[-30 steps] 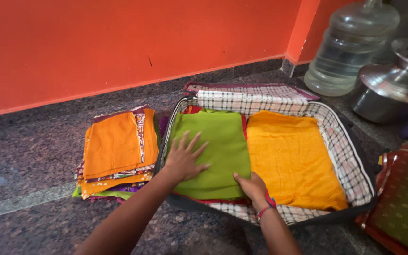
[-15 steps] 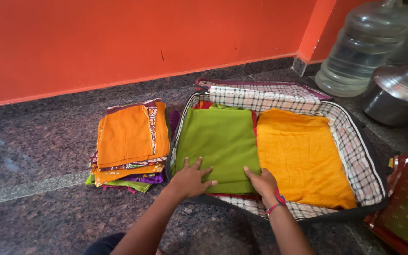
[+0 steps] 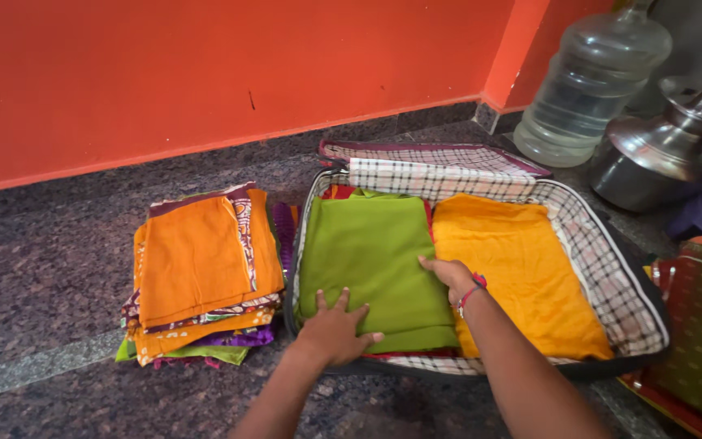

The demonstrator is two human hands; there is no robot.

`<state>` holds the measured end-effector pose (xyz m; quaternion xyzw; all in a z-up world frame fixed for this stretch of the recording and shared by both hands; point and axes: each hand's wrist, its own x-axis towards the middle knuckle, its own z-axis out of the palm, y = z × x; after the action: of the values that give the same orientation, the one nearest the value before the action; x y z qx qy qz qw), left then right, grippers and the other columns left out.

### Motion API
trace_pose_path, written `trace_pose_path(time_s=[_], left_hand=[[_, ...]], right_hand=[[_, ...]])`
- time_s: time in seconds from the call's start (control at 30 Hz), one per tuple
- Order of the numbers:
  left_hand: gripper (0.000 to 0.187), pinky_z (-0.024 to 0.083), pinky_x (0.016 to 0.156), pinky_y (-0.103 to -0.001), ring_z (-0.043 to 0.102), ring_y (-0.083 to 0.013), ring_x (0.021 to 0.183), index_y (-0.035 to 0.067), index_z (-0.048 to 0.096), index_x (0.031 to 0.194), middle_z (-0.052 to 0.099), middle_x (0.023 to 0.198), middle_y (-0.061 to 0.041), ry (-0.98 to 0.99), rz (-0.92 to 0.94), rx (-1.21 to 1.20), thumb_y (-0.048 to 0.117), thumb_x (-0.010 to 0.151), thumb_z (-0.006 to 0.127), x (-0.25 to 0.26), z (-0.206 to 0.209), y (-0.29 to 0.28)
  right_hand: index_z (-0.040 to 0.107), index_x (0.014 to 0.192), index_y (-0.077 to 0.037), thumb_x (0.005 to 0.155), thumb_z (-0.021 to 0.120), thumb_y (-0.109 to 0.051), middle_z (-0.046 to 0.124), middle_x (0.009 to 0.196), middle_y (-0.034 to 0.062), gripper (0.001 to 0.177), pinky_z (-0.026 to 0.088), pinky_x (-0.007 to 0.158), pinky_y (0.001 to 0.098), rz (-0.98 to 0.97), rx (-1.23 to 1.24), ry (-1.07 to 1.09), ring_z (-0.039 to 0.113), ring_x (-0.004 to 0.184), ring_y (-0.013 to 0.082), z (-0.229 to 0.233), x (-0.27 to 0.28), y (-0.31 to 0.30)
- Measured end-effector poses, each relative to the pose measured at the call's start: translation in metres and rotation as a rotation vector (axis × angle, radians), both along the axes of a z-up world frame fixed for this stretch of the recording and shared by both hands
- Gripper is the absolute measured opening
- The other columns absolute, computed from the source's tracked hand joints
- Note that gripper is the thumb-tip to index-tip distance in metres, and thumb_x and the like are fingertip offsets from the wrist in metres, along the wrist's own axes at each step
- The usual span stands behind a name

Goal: The person organizes and packs several pieces of clothing into a suitcase by hand, unfolding, smoothing, and stacking them in layers.

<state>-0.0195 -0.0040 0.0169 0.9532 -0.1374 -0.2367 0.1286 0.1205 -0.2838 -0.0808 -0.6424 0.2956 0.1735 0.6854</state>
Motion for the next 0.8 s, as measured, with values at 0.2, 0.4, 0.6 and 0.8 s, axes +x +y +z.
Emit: trace_pose_path(time_s=[0.2,0.4,0.6,0.8], left_hand=[[0.084,0.028,0.117,-0.071,-0.005,-0.0597,0.152,0.033,0.03,0.161,0.003,0.173,-0.011,0.042,-0.022,0.023,0.07,0.089,0.053,0.005,0.004,0.0],[0.085,0.013,0.126,-0.069,0.038,-0.0443,0.149,0.017,0.046,0.156,0.044,0.159,-0.02,-0.049,-0.07,-0.232,0.075,0.094,0.048,0.029,-0.009,0.003],[0.09,0.038,0.104,-0.069,0.039,-0.064,0.122,-0.019,0.058,0.137,0.045,0.133,-0.045,0.203,0.518,-1.181,0.064,0.102,0.057,0.049,0.001,0.024],[0.058,0.058,0.093,-0.039,0.072,-0.0271,0.111,0.003,0.063,0.132,0.072,0.127,-0.015,0.355,0.657,-1.643,0.046,0.093,0.063,0.037,0.05,0.067]], right_hand=[[0.063,0.127,0.003,0.09,0.071,-0.018,0.076,0.113,0.0199,0.043,0.061,0.083,0.0446,0.111,-0.025,-0.142,0.075,0.096,0.0311,0.01,-0.035,0.012],[0.058,0.138,-0.009,0.084,0.06,-0.001,0.073,0.117,0.0136,0.055,0.059,0.084,0.0389,0.215,-0.063,-0.333,0.072,0.099,0.0252,0.039,-0.045,0.014],[0.049,0.145,-0.005,0.081,0.062,-0.002,0.07,0.128,0.0146,0.065,0.057,0.086,0.0314,0.635,-0.706,-0.989,0.073,0.104,0.0204,0.15,-0.06,0.055],[0.044,0.15,-0.015,0.095,0.054,-0.012,0.065,0.12,0.016,0.057,0.056,0.079,0.0501,1.382,-1.374,-0.811,0.069,0.095,0.0375,0.207,-0.186,0.167]])
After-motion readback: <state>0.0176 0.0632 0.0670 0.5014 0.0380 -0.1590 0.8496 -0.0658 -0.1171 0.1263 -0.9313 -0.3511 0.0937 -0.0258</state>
